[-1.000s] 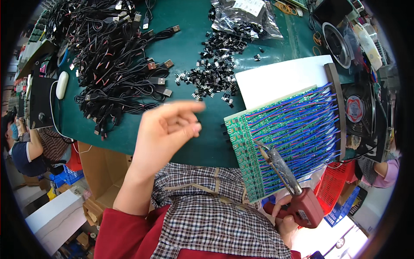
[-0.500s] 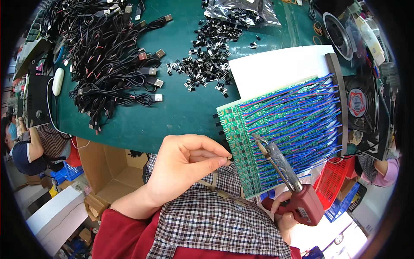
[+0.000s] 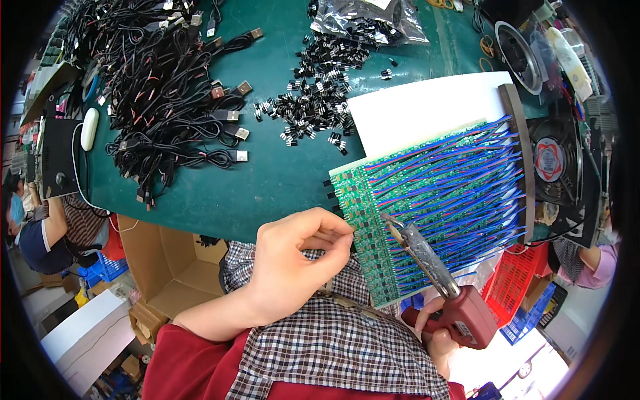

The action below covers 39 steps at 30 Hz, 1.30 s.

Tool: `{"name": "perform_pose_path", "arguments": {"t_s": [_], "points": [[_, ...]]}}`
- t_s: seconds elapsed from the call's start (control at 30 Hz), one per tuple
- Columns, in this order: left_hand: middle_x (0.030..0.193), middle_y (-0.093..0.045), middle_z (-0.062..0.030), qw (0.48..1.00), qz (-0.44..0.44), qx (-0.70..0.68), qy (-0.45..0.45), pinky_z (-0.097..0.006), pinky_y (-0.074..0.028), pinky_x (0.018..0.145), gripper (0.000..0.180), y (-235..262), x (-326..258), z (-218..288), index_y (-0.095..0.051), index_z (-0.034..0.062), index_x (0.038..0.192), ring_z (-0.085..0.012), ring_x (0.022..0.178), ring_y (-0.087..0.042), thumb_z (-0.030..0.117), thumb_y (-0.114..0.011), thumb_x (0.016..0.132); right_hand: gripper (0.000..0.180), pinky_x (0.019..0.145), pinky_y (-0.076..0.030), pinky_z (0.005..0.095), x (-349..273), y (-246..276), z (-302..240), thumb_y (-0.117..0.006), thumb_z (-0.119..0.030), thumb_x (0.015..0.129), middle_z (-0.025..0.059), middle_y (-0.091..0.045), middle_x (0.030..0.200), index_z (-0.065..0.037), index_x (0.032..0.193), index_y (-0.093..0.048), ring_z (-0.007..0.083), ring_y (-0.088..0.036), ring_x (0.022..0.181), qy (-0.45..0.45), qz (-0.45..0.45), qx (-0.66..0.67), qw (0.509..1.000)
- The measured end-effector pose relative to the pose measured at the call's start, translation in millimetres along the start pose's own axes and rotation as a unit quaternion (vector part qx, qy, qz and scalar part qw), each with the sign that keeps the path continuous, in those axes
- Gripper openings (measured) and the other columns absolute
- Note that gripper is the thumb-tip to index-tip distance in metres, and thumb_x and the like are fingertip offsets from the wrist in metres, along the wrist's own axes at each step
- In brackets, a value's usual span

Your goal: The person solders wires to a circuit board panel using a soldering gun, removes the completed panel, and positions a new board panel under a weight. They then place small electronic components onto the board and solder them in place using the soldering gun.

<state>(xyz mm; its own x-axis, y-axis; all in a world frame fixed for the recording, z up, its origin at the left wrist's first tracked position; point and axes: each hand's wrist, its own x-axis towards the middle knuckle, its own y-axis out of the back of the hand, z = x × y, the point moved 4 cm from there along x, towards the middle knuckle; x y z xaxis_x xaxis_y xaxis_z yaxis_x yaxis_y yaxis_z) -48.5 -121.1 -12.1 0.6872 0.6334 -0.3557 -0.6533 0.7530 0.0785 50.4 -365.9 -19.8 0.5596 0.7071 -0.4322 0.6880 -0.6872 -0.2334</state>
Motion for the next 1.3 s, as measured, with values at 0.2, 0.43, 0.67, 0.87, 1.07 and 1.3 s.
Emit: {"name": "perform_pose_path", "arguments": {"t_s": [0.2,0.43,0.67,0.87,1.07,1.3], "points": [[0.082,-0.064,-0.0098,0.993,-0.003,-0.084,0.078,-0.025,-0.052,0.072,0.007,4,-3,-3,-0.059,-0.0051,0.085,-0.0137,0.078,-0.063,-0.006,-0.059,0.079,0.067,0.068,-0.043,0.0297,-2,0,-1,-0.074,-0.046,0.068,0.007,-0.054,0.094,0.003,0.107,-0.051,0.0153,-0.055,0.069,-0.006,0.004,-0.008,1.0],[0.087,-0.058,-0.0058,0.993,-0.018,-0.111,0.033,-0.024,-0.05,0.069,0.023,2,6,-2,-0.043,0.0022,0.095,-0.0102,0.078,-0.059,-0.01,-0.054,0.079,0.069,0.064,-0.042,0.0268,0,-5,-5,-0.074,-0.046,0.067,0.0077,-0.056,0.093,0.003,0.108,-0.05,0.015,-0.054,0.067,0.032,-0.019,0.0,0.999],[0.085,-0.056,-0.0045,0.993,-0.029,-0.106,0.044,-0.023,-0.049,0.067,0.026,-2,10,-6,-0.038,0.0044,0.097,-0.0097,0.076,-0.058,-0.01,-0.052,0.08,0.068,0.058,-0.041,0.0257,-4,-3,-4,-0.076,-0.047,0.066,0.0087,-0.057,0.093,0.004,0.105,-0.052,0.0144,-0.055,0.064,-0.038,0.026,-0.017,0.999],[0.079,-0.056,-0.0026,0.991,-0.025,-0.124,0.044,-0.022,-0.047,0.067,0.025,-1,10,-8,-0.042,0.0055,0.098,-0.008,0.073,-0.057,-0.004,-0.056,0.079,0.065,0.046,-0.037,0.0238,6,-8,-8,-0.073,-0.051,0.065,0.0082,-0.058,0.067,0.006,0.089,-0.053,0.0134,-0.051,0.051,0.007,0.032,-0.086,0.996],[0.077,-0.055,-0.0032,0.992,-0.021,-0.114,0.044,-0.023,-0.047,0.066,0.025,-2,11,-10,-0.041,0.0048,0.098,-0.0085,0.072,-0.057,-0.005,-0.055,0.08,0.058,0.047,-0.038,0.0245,10,-6,-7,-0.074,-0.046,0.064,0.0092,-0.057,0.061,0.005,0.084,-0.054,0.0141,-0.052,0.05,0.001,0.013,-0.083,0.996],[0.076,-0.055,-0.0037,0.993,-0.021,-0.112,0.029,-0.023,-0.047,0.066,0.026,-3,12,-12,-0.041,0.0044,0.099,-0.0088,0.072,-0.056,-0.005,-0.055,0.079,0.051,0.043,-0.037,0.0249,7,-2,-1,-0.069,-0.046,0.07,0.0077,-0.051,0.057,0.002,0.073,-0.053,0.0159,-0.049,0.047,0.02,-0.002,-0.086,0.996]]}}
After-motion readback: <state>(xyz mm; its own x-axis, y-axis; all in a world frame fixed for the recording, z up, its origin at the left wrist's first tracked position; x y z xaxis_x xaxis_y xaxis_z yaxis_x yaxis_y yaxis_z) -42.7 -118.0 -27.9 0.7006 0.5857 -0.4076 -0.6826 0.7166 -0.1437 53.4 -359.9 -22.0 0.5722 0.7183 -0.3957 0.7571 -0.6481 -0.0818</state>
